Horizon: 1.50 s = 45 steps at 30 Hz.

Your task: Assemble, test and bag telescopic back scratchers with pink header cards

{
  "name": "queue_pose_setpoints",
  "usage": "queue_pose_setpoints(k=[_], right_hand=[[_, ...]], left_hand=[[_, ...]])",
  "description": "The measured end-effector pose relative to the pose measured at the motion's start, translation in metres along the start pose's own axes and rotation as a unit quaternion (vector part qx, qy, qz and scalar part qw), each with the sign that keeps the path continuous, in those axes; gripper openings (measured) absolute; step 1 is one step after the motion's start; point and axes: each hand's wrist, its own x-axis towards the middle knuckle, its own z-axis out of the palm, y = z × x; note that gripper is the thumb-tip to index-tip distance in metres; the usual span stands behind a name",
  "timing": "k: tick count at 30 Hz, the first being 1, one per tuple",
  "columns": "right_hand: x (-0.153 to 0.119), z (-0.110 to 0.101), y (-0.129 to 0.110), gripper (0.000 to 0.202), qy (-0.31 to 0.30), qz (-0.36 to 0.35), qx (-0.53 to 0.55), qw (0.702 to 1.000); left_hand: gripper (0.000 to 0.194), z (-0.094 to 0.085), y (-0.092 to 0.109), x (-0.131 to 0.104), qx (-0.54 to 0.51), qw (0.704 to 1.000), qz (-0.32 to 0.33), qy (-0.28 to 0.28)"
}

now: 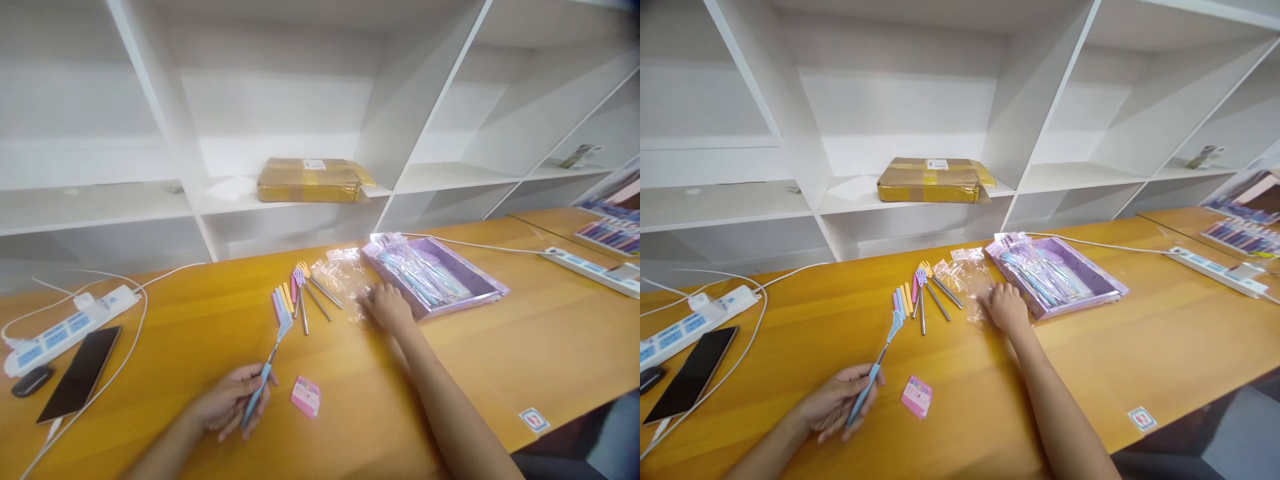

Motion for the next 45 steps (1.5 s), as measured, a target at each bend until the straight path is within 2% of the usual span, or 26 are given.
queue_pose_setpoints(k=[3, 10, 14, 15, 17, 20, 24, 28, 31, 33, 36, 38, 40, 42, 43, 45], right_hand=[[0.003, 0.010, 0.008, 0.039, -0.005, 0.009, 0.017, 1.000], [0.010, 0.006, 0.016, 0.033, -0.004, 0.017, 0.096, 0.995], [0.008, -0.003, 0.023, 0.032, -0.021, 0.008, 0.150, 0.988], [0.008, -0.008, 0.025, 0.030, -0.027, 0.002, 0.164, 0.986], [0.006, -0.018, 0.027, 0.025, -0.036, -0.015, 0.191, 0.981], [0.004, -0.035, 0.027, 0.026, -0.036, -0.041, 0.226, 0.973], [-0.001, -0.058, 0.020, 0.028, 0.005, -0.058, 0.249, 0.967], [-0.012, -0.087, 0.007, 0.030, 0.071, -0.059, 0.258, 0.962], [-0.031, -0.114, -0.009, 0.031, 0.111, -0.080, 0.295, 0.946], [-0.049, -0.128, -0.028, 0.031, 0.118, -0.111, 0.362, 0.918], [-0.082, -0.133, -0.067, 0.035, 0.072, -0.154, 0.454, 0.875], [-0.107, -0.120, -0.099, 0.037, 0.017, -0.184, 0.483, 0.856], [-0.132, -0.098, -0.130, 0.033, -0.042, -0.220, 0.503, 0.835], [-0.155, -0.073, -0.157, 0.026, -0.058, -0.261, 0.515, 0.815], [-0.164, -0.061, -0.168, 0.024, -0.051, -0.277, 0.515, 0.809], [-0.174, -0.042, -0.182, 0.022, -0.042, -0.297, 0.515, 0.803]], left_hand=[[0.038, 0.000, -0.003, 0.004, 0.013, 1.000, 0.000, -0.016], [0.062, 0.000, 0.002, 0.006, 0.062, 0.997, 0.036, 0.028], [0.082, 0.009, 0.000, 0.006, 0.075, 0.988, 0.118, 0.060], [0.079, 0.013, -0.001, 0.006, 0.072, 0.985, 0.143, 0.071], [0.062, 0.021, -0.001, 0.004, 0.062, 0.976, 0.183, 0.099], [0.039, 0.036, -0.001, 0.001, 0.051, 0.963, 0.217, 0.154], [0.036, 0.052, -0.005, -0.003, 0.056, 0.953, 0.227, 0.191], [0.035, 0.057, -0.013, -0.004, 0.069, 0.945, 0.245, 0.205], [0.033, 0.059, -0.017, -0.005, 0.099, 0.942, 0.243, 0.208], [0.032, 0.062, -0.018, -0.004, 0.117, 0.938, 0.245, 0.214], [0.038, 0.069, -0.019, -0.001, 0.118, 0.938, 0.244, 0.218], [0.052, 0.071, -0.022, 0.002, 0.117, 0.941, 0.246, 0.199], [0.068, 0.070, -0.025, 0.005, 0.143, 0.938, 0.248, 0.194], [0.079, 0.068, -0.030, 0.006, 0.183, 0.929, 0.248, 0.207], [0.077, 0.068, -0.033, 0.006, 0.207, 0.921, 0.246, 0.219], [0.062, 0.069, -0.037, 0.005, 0.245, 0.907, 0.241, 0.243]])
